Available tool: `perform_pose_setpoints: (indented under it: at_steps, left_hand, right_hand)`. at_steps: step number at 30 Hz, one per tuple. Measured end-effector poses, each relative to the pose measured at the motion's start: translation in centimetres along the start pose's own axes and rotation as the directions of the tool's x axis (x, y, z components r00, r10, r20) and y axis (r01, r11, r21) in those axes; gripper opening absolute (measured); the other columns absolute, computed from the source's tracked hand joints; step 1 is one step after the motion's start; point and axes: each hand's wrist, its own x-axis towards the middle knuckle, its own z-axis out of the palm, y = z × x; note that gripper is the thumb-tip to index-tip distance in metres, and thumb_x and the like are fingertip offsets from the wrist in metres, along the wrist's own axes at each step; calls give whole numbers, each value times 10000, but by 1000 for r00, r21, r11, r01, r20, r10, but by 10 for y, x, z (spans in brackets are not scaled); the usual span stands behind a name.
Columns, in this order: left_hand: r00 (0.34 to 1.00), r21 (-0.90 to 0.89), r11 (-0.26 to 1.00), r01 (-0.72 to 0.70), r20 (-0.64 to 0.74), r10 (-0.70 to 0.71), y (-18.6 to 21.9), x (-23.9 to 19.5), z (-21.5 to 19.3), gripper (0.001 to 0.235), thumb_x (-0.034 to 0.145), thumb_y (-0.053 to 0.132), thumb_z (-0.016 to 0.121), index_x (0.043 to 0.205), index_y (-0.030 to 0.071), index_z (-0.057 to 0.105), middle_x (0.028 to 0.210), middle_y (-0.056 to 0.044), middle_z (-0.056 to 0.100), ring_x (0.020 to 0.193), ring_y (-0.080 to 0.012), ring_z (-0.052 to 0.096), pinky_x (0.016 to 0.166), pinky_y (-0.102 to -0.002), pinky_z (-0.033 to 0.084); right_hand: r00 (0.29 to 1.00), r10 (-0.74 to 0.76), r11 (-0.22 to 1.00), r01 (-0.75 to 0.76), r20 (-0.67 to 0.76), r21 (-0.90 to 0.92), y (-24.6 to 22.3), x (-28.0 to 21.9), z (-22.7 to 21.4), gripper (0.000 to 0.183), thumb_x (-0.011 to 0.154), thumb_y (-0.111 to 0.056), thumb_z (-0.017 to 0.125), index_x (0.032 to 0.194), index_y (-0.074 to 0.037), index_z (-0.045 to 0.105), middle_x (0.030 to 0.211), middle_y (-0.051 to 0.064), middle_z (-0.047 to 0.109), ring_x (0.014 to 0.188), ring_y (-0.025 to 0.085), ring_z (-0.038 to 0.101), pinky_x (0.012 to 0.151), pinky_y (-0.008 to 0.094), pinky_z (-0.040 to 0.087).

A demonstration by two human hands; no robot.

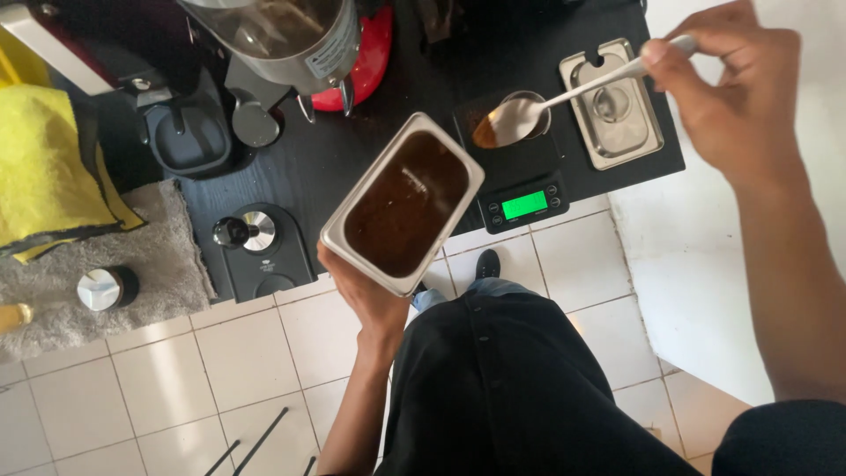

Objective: Preparing espresso shots using a professional espresso machine, including dosing, tamping, and weighing.

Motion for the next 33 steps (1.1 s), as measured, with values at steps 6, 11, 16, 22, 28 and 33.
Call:
perform_pose_setpoints:
  at_steps: [6, 11, 16, 22, 28, 33]
  left_hand:
    - [997, 77, 994, 74, -11, -73, -18, -6, -6, 889, 763, 107, 921, 1374, -10, 285, 1205, -203, 499, 1077, -318, 621, 897, -486, 523]
    - [994, 82, 990, 112, -7, -111, -28, -14, -11, 970, 738, 119, 933, 1425, 15, 255, 1253, -205, 482, 1135, -345, 617, 937, -517, 529]
    - [994, 72, 991, 110, -19, -108, -31, -15, -13, 993, 731, 107, 937, 1443, 12, 252, 1275, -214, 467, 1166, -347, 599, 958, -514, 519]
    - [998, 70, 996, 56, -26, -55, -33, -17, -14, 965, 747, 132, 934, 1440, 7, 274, 1250, -200, 461, 1140, -328, 579, 960, -511, 504]
    - [998, 20, 998, 56, -16, -56, -22, -17, -11, 939, 755, 112, 929, 1423, 25, 276, 1272, -196, 463, 1158, -335, 594, 971, -513, 522]
    - [1000, -71, 997, -6, 27, 8, -10, -21, -7, 840, 793, 81, 845, 1432, 12, 303, 1234, -186, 478, 1088, -318, 609, 898, -499, 539]
  right_hand:
    - [998, 38, 984, -48, -58, -170, 20, -15, -19, 144, 1256, 170, 864, 1132, 175, 792, 1084, 225, 668, 1104, 298, 525, 987, 397, 421]
    - [994, -108, 893, 81, -35, -444, 26, -14, -14, 210, 1210, 112, 921, 1057, 95, 778, 1066, 175, 735, 1138, 295, 590, 1108, 420, 356]
    - [976, -205, 744, 200, 68, -637, -10, -5, 5, 278, 1274, -15, 876, 1022, -83, 781, 933, 37, 659, 1381, 291, 503, 1221, 493, 148]
    - [865, -462, 401, 401, 196, -824, -45, -6, 8, 218, 1208, -143, 937, 1019, -220, 860, 1001, -95, 766, 1299, 159, 565, 1204, 513, 145]
    - [933, -342, 605, 312, 115, -733, -69, -13, -20, 266, 1236, -84, 961, 1013, -156, 836, 921, 2, 689, 1374, 289, 562, 1196, 426, 176]
    - [948, -306, 905, 320, 91, -281, -94, -1, 11, 213, 1081, -129, 825, 891, -36, 849, 930, 109, 746, 1278, 320, 513, 1227, 509, 74]
